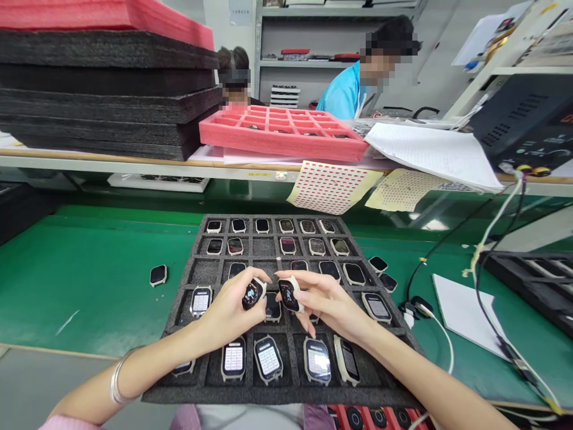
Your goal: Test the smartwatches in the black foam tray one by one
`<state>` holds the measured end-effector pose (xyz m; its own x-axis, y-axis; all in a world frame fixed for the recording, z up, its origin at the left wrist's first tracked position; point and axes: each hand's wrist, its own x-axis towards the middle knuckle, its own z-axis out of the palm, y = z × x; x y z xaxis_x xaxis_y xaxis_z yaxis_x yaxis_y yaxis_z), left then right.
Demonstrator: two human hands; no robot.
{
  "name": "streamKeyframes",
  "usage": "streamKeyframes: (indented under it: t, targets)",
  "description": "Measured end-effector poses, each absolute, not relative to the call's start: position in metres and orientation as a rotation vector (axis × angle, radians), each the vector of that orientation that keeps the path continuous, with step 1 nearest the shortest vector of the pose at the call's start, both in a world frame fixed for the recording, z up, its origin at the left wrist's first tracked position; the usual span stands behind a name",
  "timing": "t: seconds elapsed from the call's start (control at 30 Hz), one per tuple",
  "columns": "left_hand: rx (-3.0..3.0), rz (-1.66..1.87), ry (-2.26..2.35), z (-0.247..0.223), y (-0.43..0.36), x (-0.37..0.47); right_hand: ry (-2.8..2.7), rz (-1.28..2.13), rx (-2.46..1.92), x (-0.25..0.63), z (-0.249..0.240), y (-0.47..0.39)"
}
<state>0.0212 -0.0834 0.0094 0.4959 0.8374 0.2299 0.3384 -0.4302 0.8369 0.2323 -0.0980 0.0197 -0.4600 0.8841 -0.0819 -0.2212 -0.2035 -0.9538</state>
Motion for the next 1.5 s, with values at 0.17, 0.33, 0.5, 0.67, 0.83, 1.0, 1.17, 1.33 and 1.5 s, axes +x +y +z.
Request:
streamKeyframes:
  t: [0.17, 0.33, 0.5, 0.67, 0.83, 1.0, 1.17, 1.33, 1.5]
  targets:
    - [1.987, 0.839, 0.946, 0.0089, -0.0815, 0.0211, -1.259, 1.743, -0.871, 0.2324, 0.0197, -0.098]
    - [1.976, 0.828, 0.94, 0.0115, -0.0827, 0.0219, -1.278, 1.736, -0.881, 0.2322, 0.0197, -0.0983]
    - [1.96, 0.823, 0.925, 0.0103, -0.0843, 0.0223, -1.282, 1.735, -0.881, 0.2322, 0.0193, -0.0985]
    - [1.968, 0.82, 0.922, 0.0094, -0.0836, 0.0214, -1.289, 1.742, -0.873, 0.2336, 0.0181, -0.0986]
    - [1.969, 0.815, 0.92, 0.0094, -0.0827, 0.0213, -1.301, 1.747, -0.875, 0.2346, 0.0166, -0.0984]
    - [1.952, 0.822, 0.961, 0.0105, -0.0832, 0.0214, -1.32, 1.735, -0.888, 0.2344, 0.017, -0.0979]
    - [1.93, 0.864, 0.946, 0.0122, -0.0838, 0.0203, -1.324, 1.737, -0.893, 0.2334, 0.019, -0.0991]
    - [1.686, 0.839, 0.944, 0.0086, -0.0836, 0.0209, -1.242, 1.796, -0.884, 0.232, 0.0198, -0.1015]
    - [1.217, 0.762, 0.777, 0.0109, -0.0797, 0.0244, -1.148, 1.857, -0.872, 0.2315, 0.0205, -0.1012]
